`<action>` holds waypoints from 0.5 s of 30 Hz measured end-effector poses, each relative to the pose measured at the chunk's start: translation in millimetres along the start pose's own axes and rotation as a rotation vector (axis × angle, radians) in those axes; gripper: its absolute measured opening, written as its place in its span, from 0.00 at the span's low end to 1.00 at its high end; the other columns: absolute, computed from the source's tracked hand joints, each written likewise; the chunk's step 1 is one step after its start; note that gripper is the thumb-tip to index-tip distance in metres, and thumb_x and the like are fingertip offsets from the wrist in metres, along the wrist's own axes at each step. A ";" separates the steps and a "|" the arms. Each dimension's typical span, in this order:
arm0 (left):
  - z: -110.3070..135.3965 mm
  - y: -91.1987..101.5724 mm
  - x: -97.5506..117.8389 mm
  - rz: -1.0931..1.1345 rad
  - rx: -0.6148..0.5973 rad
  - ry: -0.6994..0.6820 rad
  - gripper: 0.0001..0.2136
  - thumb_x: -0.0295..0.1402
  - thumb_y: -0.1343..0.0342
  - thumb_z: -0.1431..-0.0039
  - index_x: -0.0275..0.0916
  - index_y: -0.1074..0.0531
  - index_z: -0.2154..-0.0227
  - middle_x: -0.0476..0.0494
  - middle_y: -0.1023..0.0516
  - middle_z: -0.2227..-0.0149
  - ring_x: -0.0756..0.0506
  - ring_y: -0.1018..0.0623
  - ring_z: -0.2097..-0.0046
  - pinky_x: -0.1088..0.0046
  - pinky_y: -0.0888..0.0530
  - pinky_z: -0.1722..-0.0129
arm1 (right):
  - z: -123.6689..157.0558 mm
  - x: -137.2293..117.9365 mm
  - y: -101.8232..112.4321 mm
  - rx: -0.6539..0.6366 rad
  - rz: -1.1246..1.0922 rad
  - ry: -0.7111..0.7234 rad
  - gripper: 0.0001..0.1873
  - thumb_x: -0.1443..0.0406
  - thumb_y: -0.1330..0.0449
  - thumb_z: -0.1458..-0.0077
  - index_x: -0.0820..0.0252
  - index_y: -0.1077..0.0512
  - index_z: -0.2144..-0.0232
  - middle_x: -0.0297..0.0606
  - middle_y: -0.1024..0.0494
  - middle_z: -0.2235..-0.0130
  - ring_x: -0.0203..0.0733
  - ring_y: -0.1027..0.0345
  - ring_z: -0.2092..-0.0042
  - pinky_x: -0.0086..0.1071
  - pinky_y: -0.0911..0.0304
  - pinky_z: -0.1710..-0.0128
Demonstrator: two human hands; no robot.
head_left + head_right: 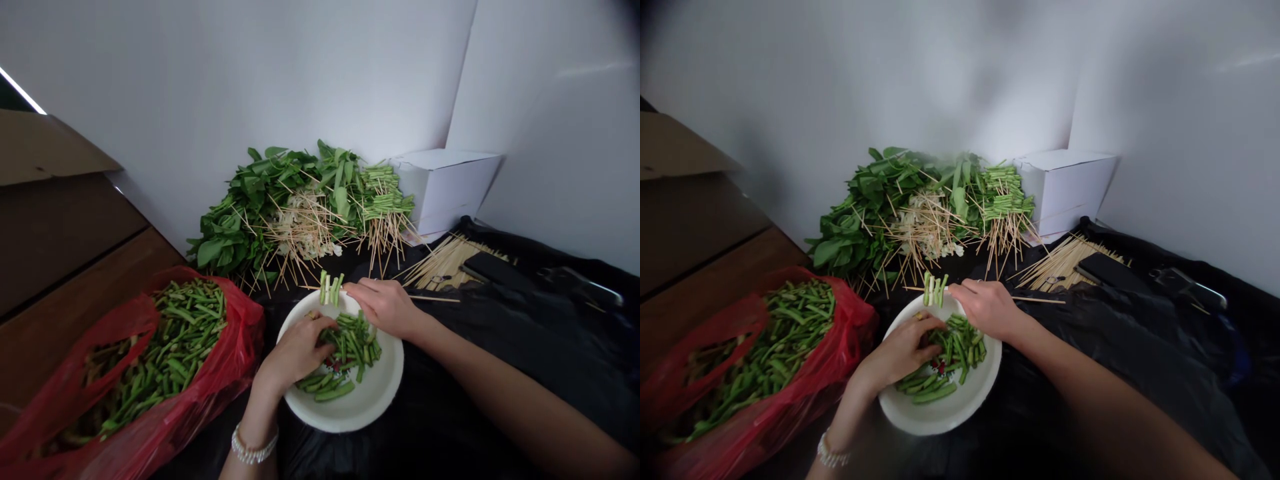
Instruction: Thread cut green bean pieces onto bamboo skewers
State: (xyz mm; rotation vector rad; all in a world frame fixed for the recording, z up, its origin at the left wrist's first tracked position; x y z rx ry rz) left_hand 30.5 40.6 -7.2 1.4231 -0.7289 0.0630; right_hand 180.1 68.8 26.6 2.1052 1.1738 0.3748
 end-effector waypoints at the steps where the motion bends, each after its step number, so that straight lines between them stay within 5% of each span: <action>1: 0.4 -0.4 -0.7 -0.005 -0.010 0.010 0.11 0.29 0.41 0.51 0.42 0.24 0.62 0.45 0.25 0.63 0.41 0.26 0.61 0.67 0.32 0.61 | -0.1 -0.1 0.2 0.003 0.003 0.000 0.15 0.66 0.54 0.33 0.61 0.26 0.58 0.35 0.26 0.69 0.34 0.33 0.68 0.27 0.41 0.67; 5: -1.1 1.2 -3.7 0.001 0.036 0.018 0.04 0.28 0.40 0.53 0.41 0.26 0.72 0.48 0.26 0.71 0.44 0.28 0.67 0.70 0.36 0.67 | -0.4 -0.6 1.2 0.022 0.016 0.003 0.15 0.66 0.53 0.34 0.61 0.26 0.58 0.35 0.26 0.69 0.33 0.33 0.68 0.27 0.42 0.68; 10: -4.7 14.1 -12.0 -0.034 0.243 0.095 0.07 0.24 0.47 0.46 0.40 0.25 0.69 0.46 0.25 0.70 0.45 0.27 0.67 0.69 0.34 0.64 | -0.9 -0.9 1.3 0.018 0.009 0.002 0.16 0.65 0.53 0.33 0.62 0.26 0.59 0.35 0.27 0.70 0.33 0.34 0.69 0.27 0.43 0.68; 15: -5.8 1.7 7.3 0.076 0.032 -0.069 0.12 0.23 0.44 0.47 0.44 0.20 0.64 0.46 0.24 0.62 0.44 0.26 0.60 0.69 0.32 0.57 | -1.4 -1.6 1.6 0.017 0.006 0.010 0.15 0.67 0.53 0.34 0.63 0.26 0.59 0.35 0.28 0.71 0.33 0.34 0.70 0.27 0.44 0.69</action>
Point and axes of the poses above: each hand's wrist, its own z-axis away from the middle knuckle, its own y-axis out of the back of the hand, x = y × z, the point moved 7 cm from there along -z, towards the middle knuckle
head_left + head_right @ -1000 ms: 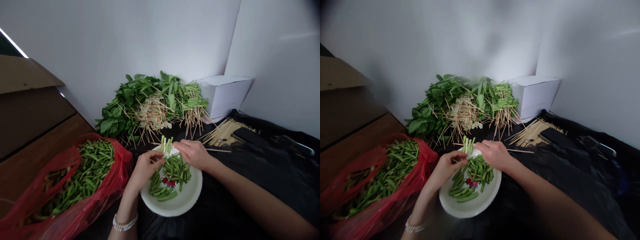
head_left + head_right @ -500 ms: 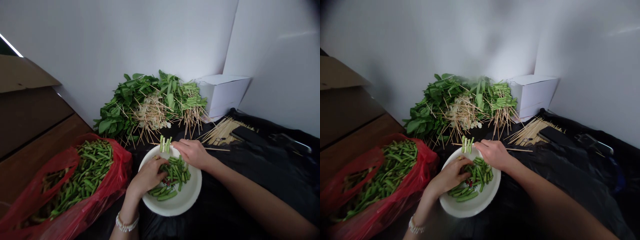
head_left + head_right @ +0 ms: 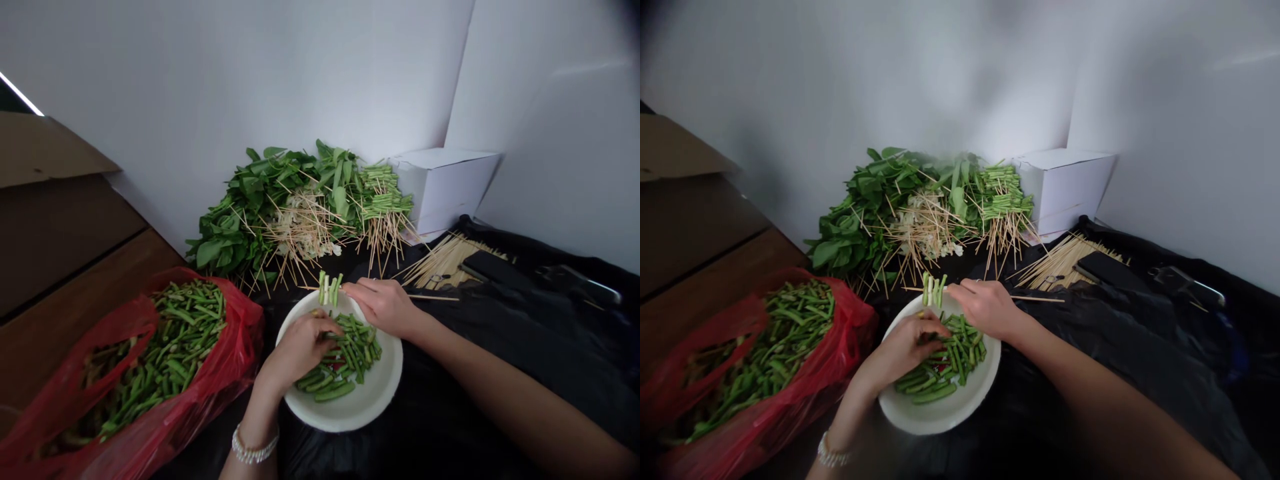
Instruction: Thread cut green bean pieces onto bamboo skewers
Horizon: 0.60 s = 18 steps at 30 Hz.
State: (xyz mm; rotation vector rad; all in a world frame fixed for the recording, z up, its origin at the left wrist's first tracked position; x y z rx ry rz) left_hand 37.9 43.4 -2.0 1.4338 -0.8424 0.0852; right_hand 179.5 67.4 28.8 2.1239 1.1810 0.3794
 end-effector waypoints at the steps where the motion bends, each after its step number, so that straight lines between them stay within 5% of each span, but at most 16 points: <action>1: 0.9 -4.9 3.5 0.026 -0.067 -0.025 0.13 0.23 0.43 0.47 0.45 0.20 0.62 0.47 0.24 0.62 0.45 0.26 0.59 0.70 0.32 0.57 | -0.1 -0.1 0.2 0.004 0.003 0.002 0.15 0.67 0.53 0.34 0.63 0.26 0.59 0.35 0.28 0.71 0.33 0.34 0.70 0.27 0.44 0.69; 5: 4.2 -18.0 5.1 0.050 -0.216 -0.031 0.15 0.23 0.44 0.47 0.47 0.20 0.61 0.48 0.25 0.63 0.45 0.26 0.61 0.70 0.32 0.59 | -0.4 -0.4 0.9 0.009 0.018 0.004 0.15 0.66 0.53 0.34 0.62 0.26 0.59 0.35 0.28 0.71 0.33 0.34 0.70 0.27 0.44 0.70; 18: 2.8 -9.9 -3.4 0.027 -0.075 0.048 0.04 0.30 0.41 0.46 0.41 0.23 0.67 0.49 0.24 0.70 0.46 0.27 0.67 0.71 0.35 0.67 | 1.6 1.7 -1.6 0.001 0.017 -0.009 0.14 0.68 0.52 0.35 0.62 0.26 0.58 0.35 0.26 0.70 0.34 0.33 0.69 0.28 0.42 0.68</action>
Point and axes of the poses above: each hand's wrist, its own z-axis away from the middle knuckle, its own y-axis out of the back of the hand, x = y × z, the point moved 7 cm from there along -z, towards the middle knuckle
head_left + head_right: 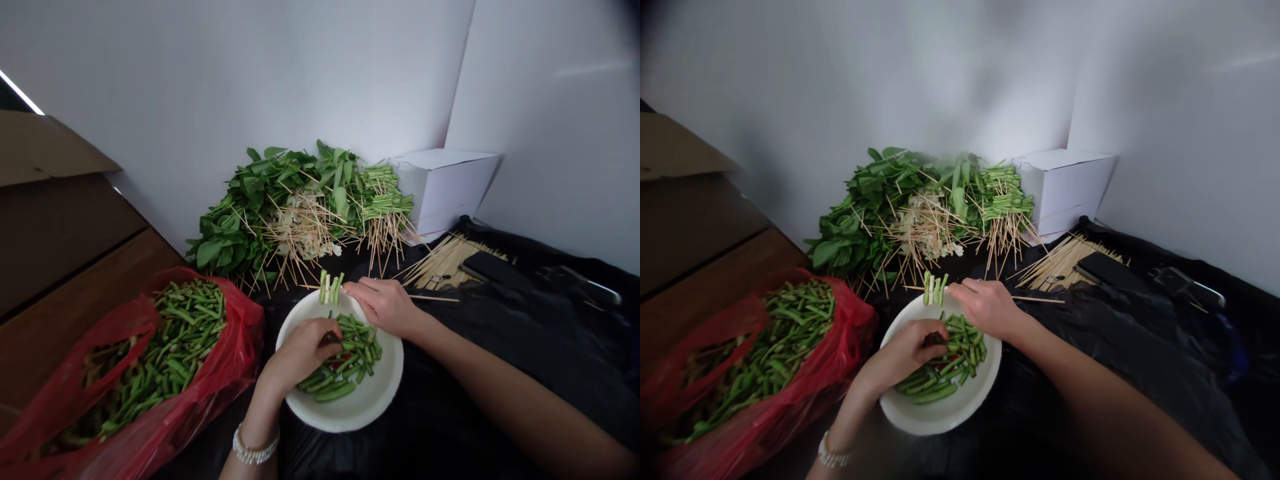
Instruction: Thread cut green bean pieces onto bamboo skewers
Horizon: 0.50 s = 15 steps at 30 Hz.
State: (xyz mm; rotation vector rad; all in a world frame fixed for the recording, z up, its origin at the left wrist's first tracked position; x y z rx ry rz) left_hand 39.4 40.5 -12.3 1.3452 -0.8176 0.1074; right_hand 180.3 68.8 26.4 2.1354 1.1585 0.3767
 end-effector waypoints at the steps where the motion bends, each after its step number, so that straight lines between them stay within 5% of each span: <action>1: 0.1 1.9 -1.3 0.011 0.025 0.014 0.05 0.30 0.41 0.46 0.41 0.23 0.66 0.50 0.24 0.71 0.46 0.27 0.68 0.71 0.35 0.67 | 0.0 0.2 0.4 0.005 -0.004 -0.001 0.14 0.68 0.52 0.36 0.62 0.26 0.59 0.36 0.26 0.69 0.34 0.33 0.69 0.28 0.42 0.68; 8: -2.2 28.4 -19.7 0.205 0.362 0.071 0.10 0.29 0.43 0.44 0.41 0.22 0.59 0.45 0.22 0.63 0.45 0.25 0.64 0.70 0.32 0.61 | 1.3 7.0 3.1 0.054 -0.050 -0.040 0.14 0.69 0.52 0.36 0.62 0.26 0.57 0.37 0.25 0.68 0.34 0.32 0.68 0.27 0.40 0.67; 15: 1.9 38.5 -46.1 0.927 0.533 0.215 0.09 0.32 0.33 0.53 0.36 0.26 0.70 0.51 0.24 0.76 0.54 0.28 0.75 0.80 0.32 0.73 | 2.9 7.8 4.4 0.077 -0.095 -0.039 0.14 0.70 0.51 0.37 0.63 0.27 0.54 0.37 0.25 0.68 0.36 0.32 0.67 0.28 0.38 0.65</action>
Point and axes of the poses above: each hand's wrist, its own z-axis away from the middle knuckle, its own y-axis out of the back of the hand, x = y × z, the point moved 7 cm from there along -z, towards the middle knuckle
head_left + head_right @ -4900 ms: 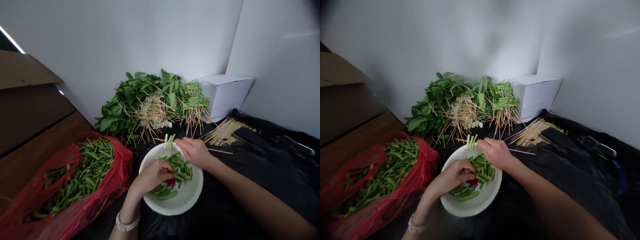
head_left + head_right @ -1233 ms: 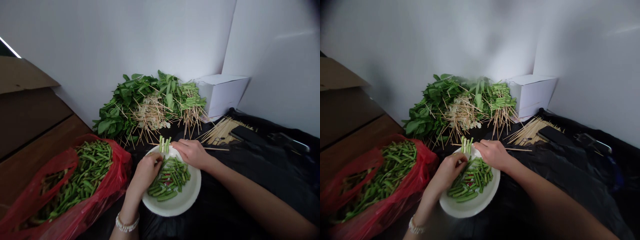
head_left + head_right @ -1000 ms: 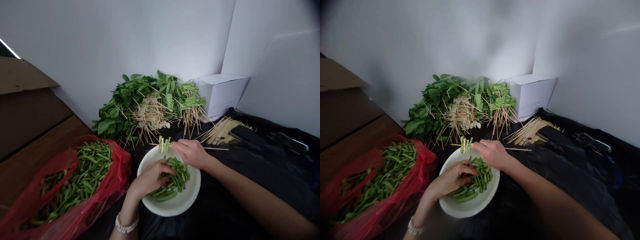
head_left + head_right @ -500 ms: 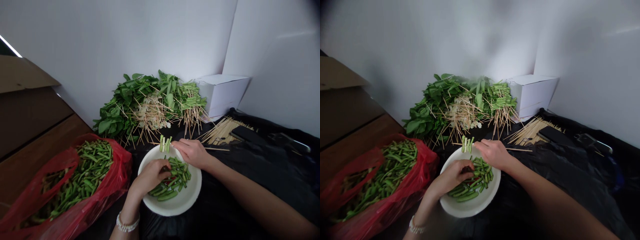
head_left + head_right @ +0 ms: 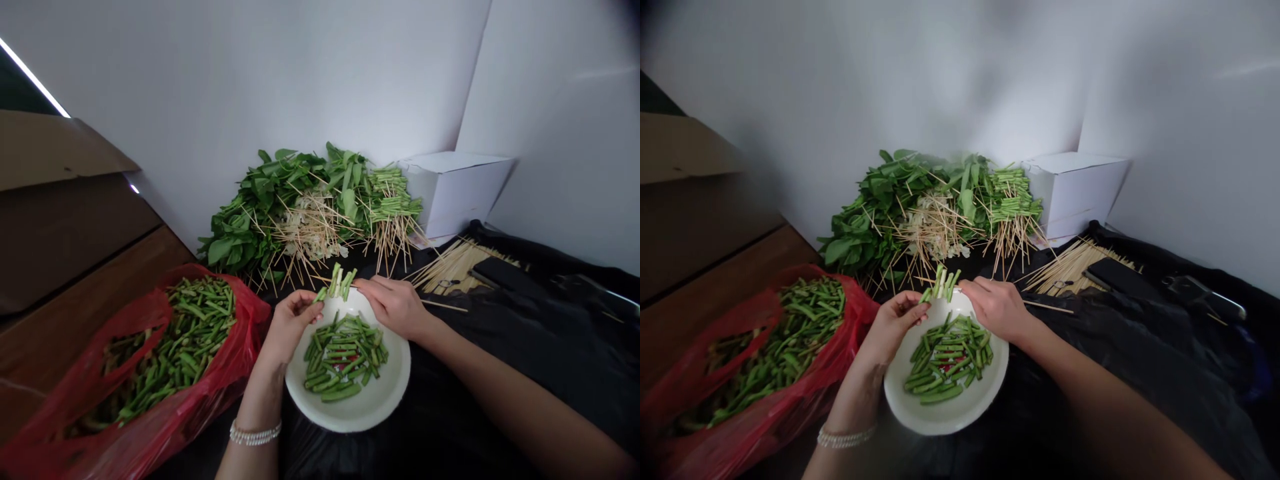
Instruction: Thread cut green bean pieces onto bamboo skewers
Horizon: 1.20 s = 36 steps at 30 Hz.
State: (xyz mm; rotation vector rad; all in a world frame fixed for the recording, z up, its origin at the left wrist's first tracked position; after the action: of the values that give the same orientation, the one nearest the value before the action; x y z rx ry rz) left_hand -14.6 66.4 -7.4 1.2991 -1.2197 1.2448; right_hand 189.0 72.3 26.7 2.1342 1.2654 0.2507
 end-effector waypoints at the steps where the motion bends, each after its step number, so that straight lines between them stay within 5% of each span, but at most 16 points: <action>1: 0.0 1.7 -0.6 0.095 0.020 0.030 0.11 0.32 0.31 0.54 0.36 0.26 0.70 0.50 0.23 0.75 0.54 0.28 0.75 0.81 0.32 0.73 | 0.1 -0.3 0.2 0.002 -0.005 0.000 0.15 0.70 0.51 0.37 0.62 0.27 0.54 0.37 0.25 0.68 0.35 0.32 0.67 0.28 0.38 0.65; 7: 1.0 6.7 -1.5 0.417 0.112 0.104 0.16 0.31 0.27 0.61 0.36 0.27 0.70 0.46 0.20 0.70 0.55 0.26 0.73 0.83 0.30 0.74 | -0.7 -1.8 0.7 -0.003 -0.010 -0.009 0.15 0.69 0.52 0.36 0.61 0.26 0.55 0.37 0.25 0.68 0.35 0.32 0.67 0.27 0.38 0.66; 23: 2.8 3.4 3.3 0.473 0.105 0.049 0.15 0.25 0.29 0.59 0.36 0.22 0.66 0.51 0.22 0.73 0.56 0.26 0.73 0.83 0.27 0.69 | -0.5 -8.0 -5.5 -0.106 0.103 0.027 0.15 0.69 0.52 0.36 0.62 0.26 0.56 0.37 0.25 0.68 0.34 0.33 0.69 0.27 0.39 0.69; 30: -0.5 7.1 3.8 0.467 0.132 0.007 0.11 0.29 0.30 0.56 0.35 0.21 0.67 0.44 0.19 0.60 0.55 0.24 0.68 0.83 0.27 0.69 | -1.0 -10.3 -6.0 -0.127 0.114 0.041 0.15 0.70 0.52 0.37 0.61 0.26 0.57 0.36 0.25 0.68 0.33 0.34 0.69 0.26 0.41 0.69; 36: -0.2 10.4 -0.2 0.465 0.191 0.032 0.17 0.34 0.29 0.57 0.35 0.20 0.63 0.49 0.22 0.72 0.57 0.28 0.74 0.84 0.29 0.73 | 0.3 -12.1 -6.5 -0.103 0.082 0.058 0.16 0.67 0.52 0.35 0.62 0.26 0.54 0.36 0.25 0.68 0.34 0.34 0.69 0.27 0.40 0.69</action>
State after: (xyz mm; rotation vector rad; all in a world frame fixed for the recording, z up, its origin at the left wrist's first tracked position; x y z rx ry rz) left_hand -25.0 65.8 -7.7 1.1569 -1.4588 1.7416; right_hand 178.2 64.1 24.4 2.1061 1.1734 0.4068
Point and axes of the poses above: each hand's wrist, its own z-axis away from the middle knuckle, its own y-axis out of the back of the hand, x = y × z, the point moved 7 cm from there along -z, towards the middle knuckle
